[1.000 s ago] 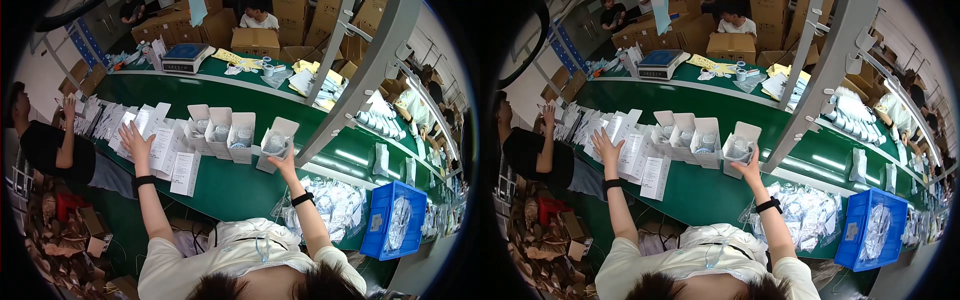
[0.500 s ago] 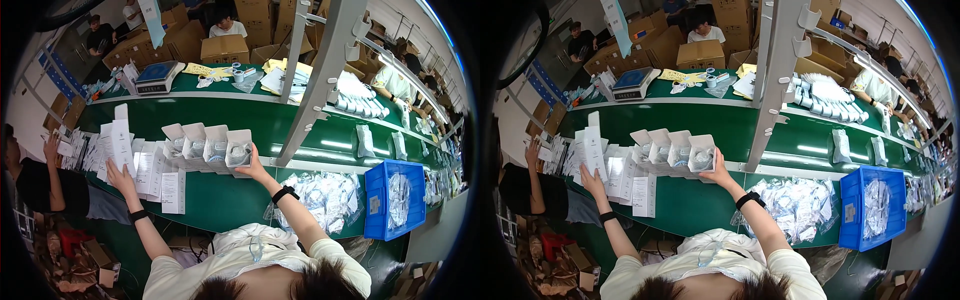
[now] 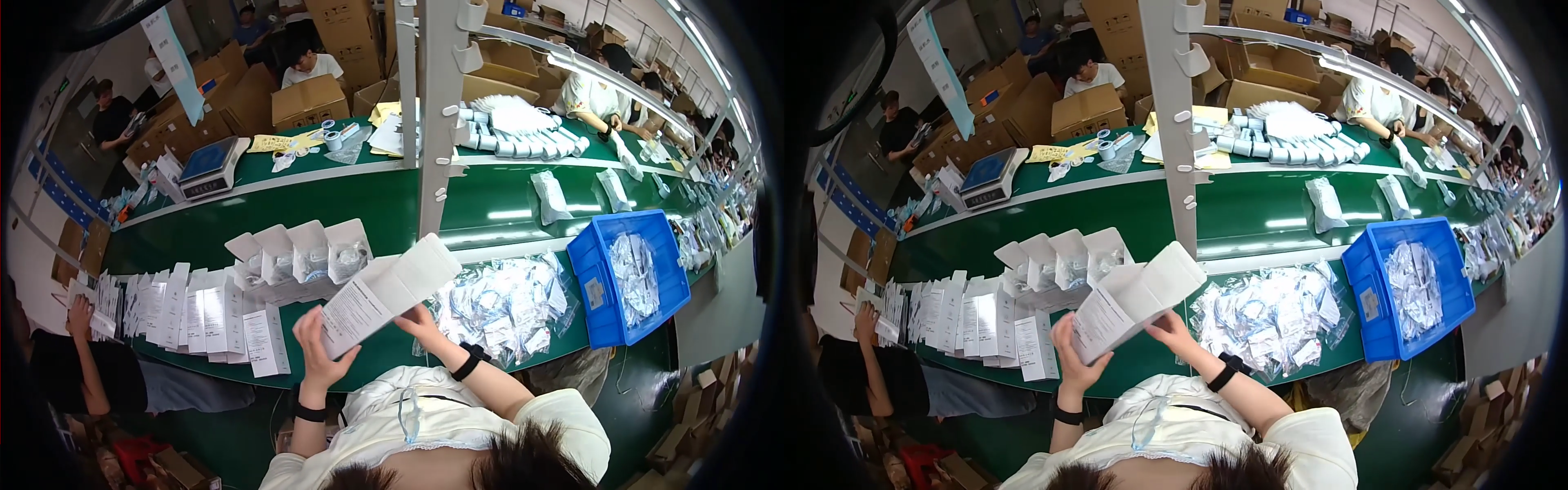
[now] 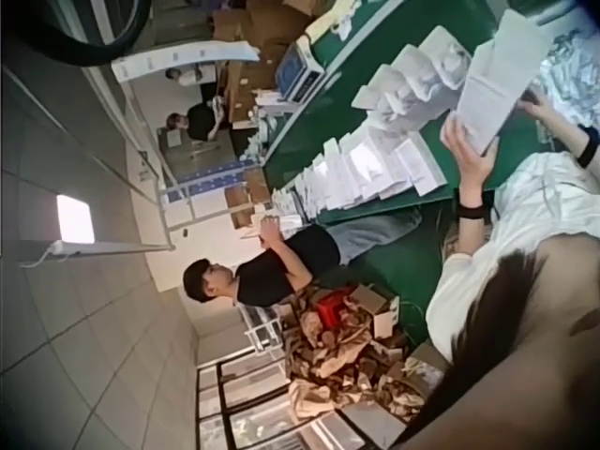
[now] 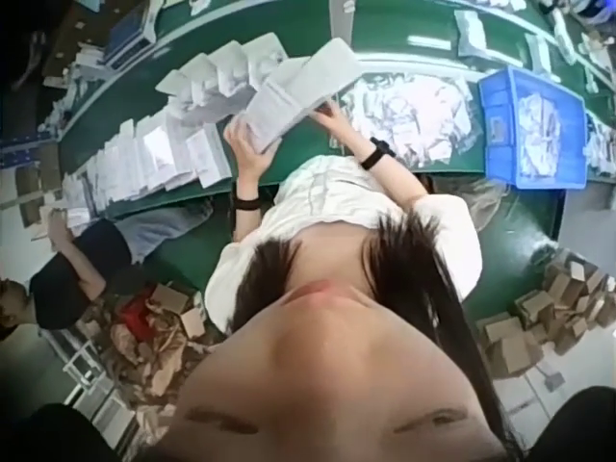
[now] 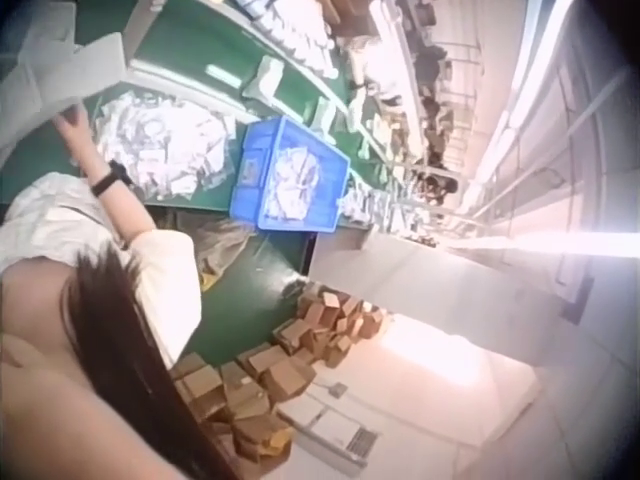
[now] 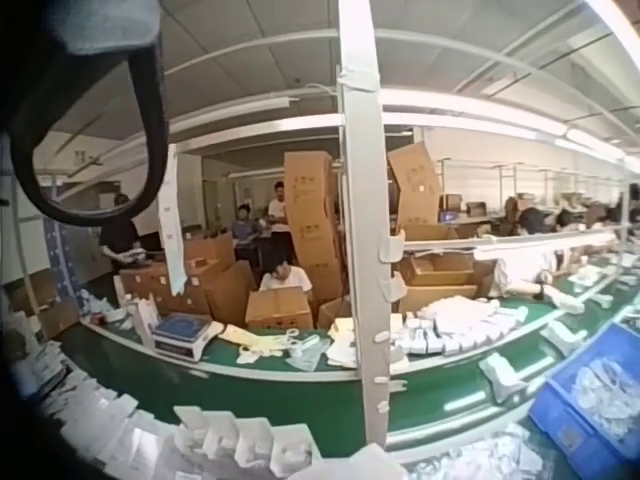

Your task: Packing electronic components into white cardboard boxes and organizing them on an assembly line.

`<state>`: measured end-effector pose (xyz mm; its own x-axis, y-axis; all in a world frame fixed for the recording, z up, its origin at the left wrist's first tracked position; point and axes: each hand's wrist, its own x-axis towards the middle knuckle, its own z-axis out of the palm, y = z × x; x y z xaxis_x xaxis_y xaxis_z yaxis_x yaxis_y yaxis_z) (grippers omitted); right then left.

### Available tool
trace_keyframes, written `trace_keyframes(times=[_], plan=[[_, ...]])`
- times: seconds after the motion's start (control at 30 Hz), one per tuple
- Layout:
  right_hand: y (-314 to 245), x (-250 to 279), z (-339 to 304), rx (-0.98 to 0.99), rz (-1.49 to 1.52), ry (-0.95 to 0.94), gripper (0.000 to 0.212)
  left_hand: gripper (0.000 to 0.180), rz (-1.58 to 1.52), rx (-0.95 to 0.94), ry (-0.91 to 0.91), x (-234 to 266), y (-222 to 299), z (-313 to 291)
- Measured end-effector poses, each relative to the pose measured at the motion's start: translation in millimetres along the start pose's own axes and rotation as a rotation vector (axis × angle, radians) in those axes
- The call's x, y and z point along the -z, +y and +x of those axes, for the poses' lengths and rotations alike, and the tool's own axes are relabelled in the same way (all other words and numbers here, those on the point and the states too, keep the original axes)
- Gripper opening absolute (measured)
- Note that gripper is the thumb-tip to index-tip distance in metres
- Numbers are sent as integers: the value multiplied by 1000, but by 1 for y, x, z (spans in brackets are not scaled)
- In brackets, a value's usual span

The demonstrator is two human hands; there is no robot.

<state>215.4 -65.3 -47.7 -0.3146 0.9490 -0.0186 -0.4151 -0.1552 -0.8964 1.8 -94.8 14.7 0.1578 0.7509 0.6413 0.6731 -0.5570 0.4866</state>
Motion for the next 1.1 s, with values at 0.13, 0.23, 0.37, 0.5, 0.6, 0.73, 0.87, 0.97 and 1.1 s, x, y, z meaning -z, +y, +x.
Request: trace_keyframes(times=[0.13,0.23,0.37,0.5,0.6,0.73,0.87,0.97,1.1], plan=[[6,15,-48,82,127,-102,76,96,-11,70,-181,-29,13,-27],[6,27,-62,-3,21,-72,83,96,-51,124,-297,-38,16,-35],[-13,29,-63,-222,-292,-13,92,97,-362,38,-611,-46,12,-13],[-50,25,-54,-172,-547,-247,87,95,-636,102,-503,-51,27,11],[-68,44,-35,-68,-673,-357,75,89,-657,15,-551,-52,25,16],[-106,142,5,-71,-911,181,56,93,-502,-101,-555,-56,7,7],[-118,304,31,41,-1491,956,64,91,-515,3,-553,-63,5,8],[-125,330,60,-168,-1567,1228,67,89,-453,83,-593,-64,-3,8],[-131,367,78,-387,-1458,1260,57,86,-470,239,-621,-71,-4,12]])
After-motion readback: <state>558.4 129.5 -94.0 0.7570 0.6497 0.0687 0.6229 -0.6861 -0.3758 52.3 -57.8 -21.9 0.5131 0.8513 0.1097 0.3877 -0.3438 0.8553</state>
